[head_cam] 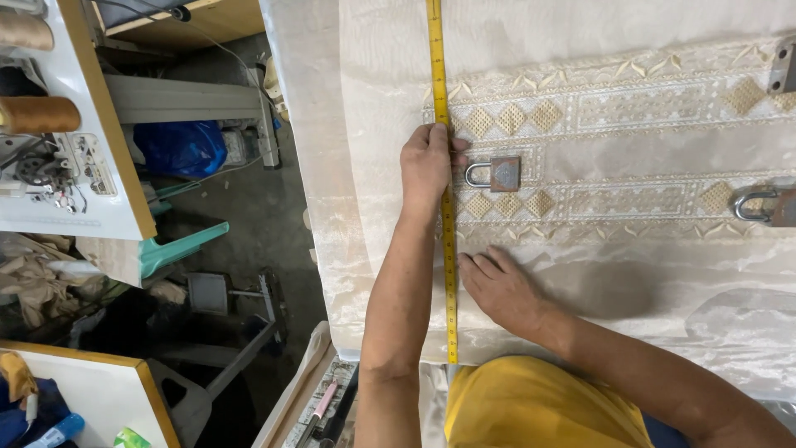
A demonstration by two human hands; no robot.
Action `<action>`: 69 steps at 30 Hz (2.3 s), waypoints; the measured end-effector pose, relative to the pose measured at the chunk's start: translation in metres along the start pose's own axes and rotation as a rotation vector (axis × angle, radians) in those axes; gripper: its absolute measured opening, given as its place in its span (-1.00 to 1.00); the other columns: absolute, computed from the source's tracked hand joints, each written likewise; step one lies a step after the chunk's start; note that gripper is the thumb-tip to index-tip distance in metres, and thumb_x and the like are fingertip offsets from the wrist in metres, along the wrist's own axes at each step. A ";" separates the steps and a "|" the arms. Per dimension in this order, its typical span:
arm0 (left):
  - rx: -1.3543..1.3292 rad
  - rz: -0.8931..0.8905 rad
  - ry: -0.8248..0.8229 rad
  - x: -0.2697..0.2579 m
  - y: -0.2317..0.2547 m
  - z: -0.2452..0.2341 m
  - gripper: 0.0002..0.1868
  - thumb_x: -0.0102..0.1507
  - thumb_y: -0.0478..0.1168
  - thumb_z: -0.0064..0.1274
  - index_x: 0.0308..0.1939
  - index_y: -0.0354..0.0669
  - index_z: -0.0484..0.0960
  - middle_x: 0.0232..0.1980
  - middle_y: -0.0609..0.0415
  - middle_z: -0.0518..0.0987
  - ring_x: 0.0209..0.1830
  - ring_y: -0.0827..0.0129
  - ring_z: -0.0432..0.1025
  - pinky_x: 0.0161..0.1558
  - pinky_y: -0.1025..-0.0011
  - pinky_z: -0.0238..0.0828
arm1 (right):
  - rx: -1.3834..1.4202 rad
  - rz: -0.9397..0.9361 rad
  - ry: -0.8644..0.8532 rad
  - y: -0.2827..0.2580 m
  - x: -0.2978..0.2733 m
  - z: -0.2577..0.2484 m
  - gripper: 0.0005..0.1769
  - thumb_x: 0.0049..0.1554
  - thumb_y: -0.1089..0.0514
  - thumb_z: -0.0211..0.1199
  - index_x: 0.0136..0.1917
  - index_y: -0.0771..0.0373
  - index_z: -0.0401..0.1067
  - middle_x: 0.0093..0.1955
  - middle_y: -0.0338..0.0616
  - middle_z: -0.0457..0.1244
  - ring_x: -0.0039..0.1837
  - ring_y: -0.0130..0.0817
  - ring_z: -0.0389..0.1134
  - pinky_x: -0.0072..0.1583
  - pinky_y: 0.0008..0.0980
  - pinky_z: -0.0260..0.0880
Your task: The person measures a piece of sheer, patterned fabric using a yellow measuring tape and then cuts it with large scissors. The fabric is secured to the table with padlocks during the process.
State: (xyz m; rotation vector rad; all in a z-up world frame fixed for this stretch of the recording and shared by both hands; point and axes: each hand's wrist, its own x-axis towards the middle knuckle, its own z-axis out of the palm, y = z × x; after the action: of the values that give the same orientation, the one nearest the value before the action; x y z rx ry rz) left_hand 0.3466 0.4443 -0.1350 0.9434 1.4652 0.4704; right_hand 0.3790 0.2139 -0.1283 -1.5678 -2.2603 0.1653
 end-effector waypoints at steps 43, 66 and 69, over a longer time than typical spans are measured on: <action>0.057 -0.005 0.030 0.017 0.010 0.002 -0.70 0.32 -0.18 -0.17 -0.17 -0.33 0.62 -0.42 -0.13 0.67 -0.54 0.30 0.60 -0.50 0.44 0.60 | 0.017 0.004 0.077 0.006 0.012 -0.008 -0.87 0.16 0.26 0.19 -0.05 0.39 0.44 0.17 0.14 0.30 0.13 -0.02 0.32 0.34 0.13 0.29; 0.038 -0.066 0.094 -0.255 -0.221 -0.189 -0.81 0.38 -0.04 0.07 -0.12 0.00 0.70 -0.36 0.33 0.55 -0.38 0.61 0.31 -0.30 0.54 0.26 | 0.058 0.173 -0.092 -0.004 -0.060 -0.020 -0.61 0.27 0.17 0.40 0.29 0.39 0.48 0.33 0.11 0.36 0.35 0.00 0.39 0.44 0.12 0.34; 0.489 0.117 -0.044 -0.289 -0.238 -0.165 -0.66 0.39 -0.07 0.05 -0.48 0.02 0.43 -0.56 0.29 0.22 -0.51 0.53 0.12 -0.45 0.31 0.12 | -0.173 0.260 -0.083 0.025 -0.060 -0.022 -0.52 0.24 0.06 0.52 0.33 0.28 0.50 0.38 -0.01 0.36 0.39 -0.14 0.37 0.52 -0.08 0.20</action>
State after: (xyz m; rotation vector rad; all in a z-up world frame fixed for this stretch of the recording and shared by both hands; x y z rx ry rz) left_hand 0.0948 0.1229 -0.1135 1.4208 1.5200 0.1712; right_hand 0.4274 0.1656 -0.1300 -1.9785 -2.1728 0.1080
